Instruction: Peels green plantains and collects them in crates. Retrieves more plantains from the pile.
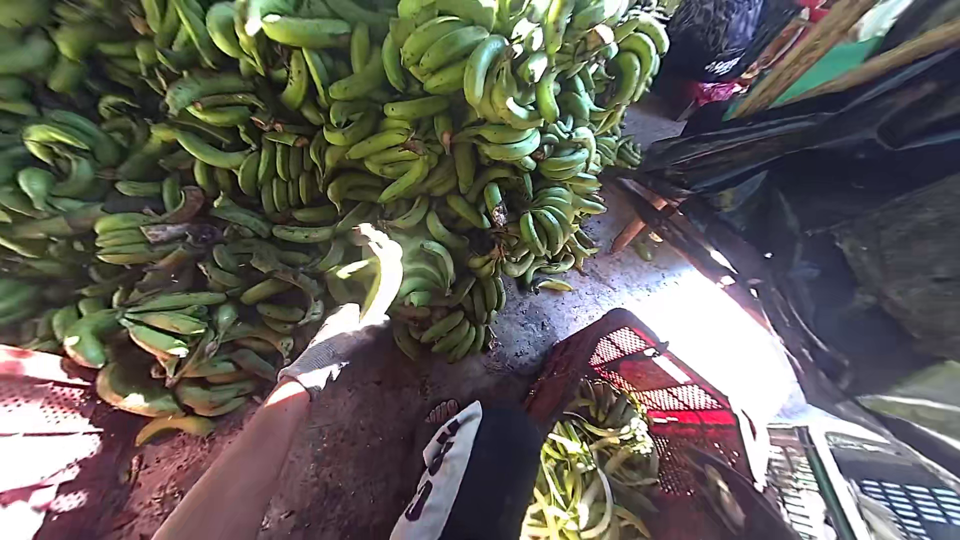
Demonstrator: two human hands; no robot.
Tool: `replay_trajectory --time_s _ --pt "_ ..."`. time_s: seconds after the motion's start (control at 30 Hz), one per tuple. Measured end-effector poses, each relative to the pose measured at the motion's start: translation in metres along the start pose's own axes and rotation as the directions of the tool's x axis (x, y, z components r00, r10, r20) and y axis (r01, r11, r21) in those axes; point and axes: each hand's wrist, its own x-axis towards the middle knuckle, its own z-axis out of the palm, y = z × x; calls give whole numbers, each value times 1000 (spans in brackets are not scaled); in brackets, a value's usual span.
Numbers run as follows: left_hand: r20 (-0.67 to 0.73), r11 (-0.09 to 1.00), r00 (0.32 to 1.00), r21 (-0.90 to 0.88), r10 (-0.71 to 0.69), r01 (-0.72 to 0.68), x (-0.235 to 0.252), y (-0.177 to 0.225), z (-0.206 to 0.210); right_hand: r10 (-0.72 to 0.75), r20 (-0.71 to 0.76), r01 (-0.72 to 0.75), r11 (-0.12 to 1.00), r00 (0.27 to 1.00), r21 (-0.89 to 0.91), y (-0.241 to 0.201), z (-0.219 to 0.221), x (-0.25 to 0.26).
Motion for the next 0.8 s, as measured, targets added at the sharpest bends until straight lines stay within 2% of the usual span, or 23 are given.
replay_trajectory --time_s 0.07,0.1,0.13,0.2,0.27,0.33,0.37,0.43,0.47,0.5,0.57,0.6,0.63,0.67,0.7,0.73,0.77,0.8 --pt "186 974 958 -103 216 -200 -38 51 -1 -270 -25 268 936 963 229 -9 13 12" --pt "273 941 902 -138 336 -309 -55 79 2 -352 -42 345 878 935 332 -18 19 16" --pt "353 897 828 -96 436 -431 -68 108 9 -406 -65 392 811 911 434 -24 26 20" --pt "494 762 670 23 554 -647 -96 165 35 -426 -88 387 692 900 609 -34 31 23" --pt "629 612 547 140 552 -778 -128 218 68 -346 -121 318 600 930 734 -39 24 17" --pt "729 467 472 235 496 -853 -159 261 102 -119 -159 196 458 980 867 -31 14 11" --pt "743 389 437 255 507 -885 -167 278 119 -55 -179 186 396 982 899 -15 9 10" --pt "743 275 377 265 553 -924 -177 308 146 66 -246 213 317 967 924 26 9 10" --pt "706 244 360 265 609 -933 -180 319 159 145 -280 232 277 949 932 38 10 8" --pt "614 238 358 271 704 -933 -183 325 172 228 -311 260 228 923 938 45 9 7" --pt "278 326 387 242 879 -914 -186 330 198 356 -337 326 91 872 941 56 5 6" --pt "137 405 416 103 899 -908 -185 329 210 398 -340 350 50 852 935 58 1 6" --pt "98 501 492 -117 865 -858 -185 324 220 430 -334 359 26 839 933 59 -3 6" --pt "178 595 574 -375 799 -711 -188 315 230 457 -333 361 27 825 932 58 -6 7" --pt "332 651 599 -608 729 -455 -189 305 242 459 -349 368 51 817 929 57 -6 9" --pt "486 644 539 -751 688 -145 -188 296 254 447 -373 369 99 813 924 55 -3 11" --pt "575 615 467 -784 672 80 -188 290 263 422 -386 342 180 820 922 53 1 12" --pt "581 574 453 -801 676 170 -187 288 269 380 -387 293 283 840 913 50 4 12"
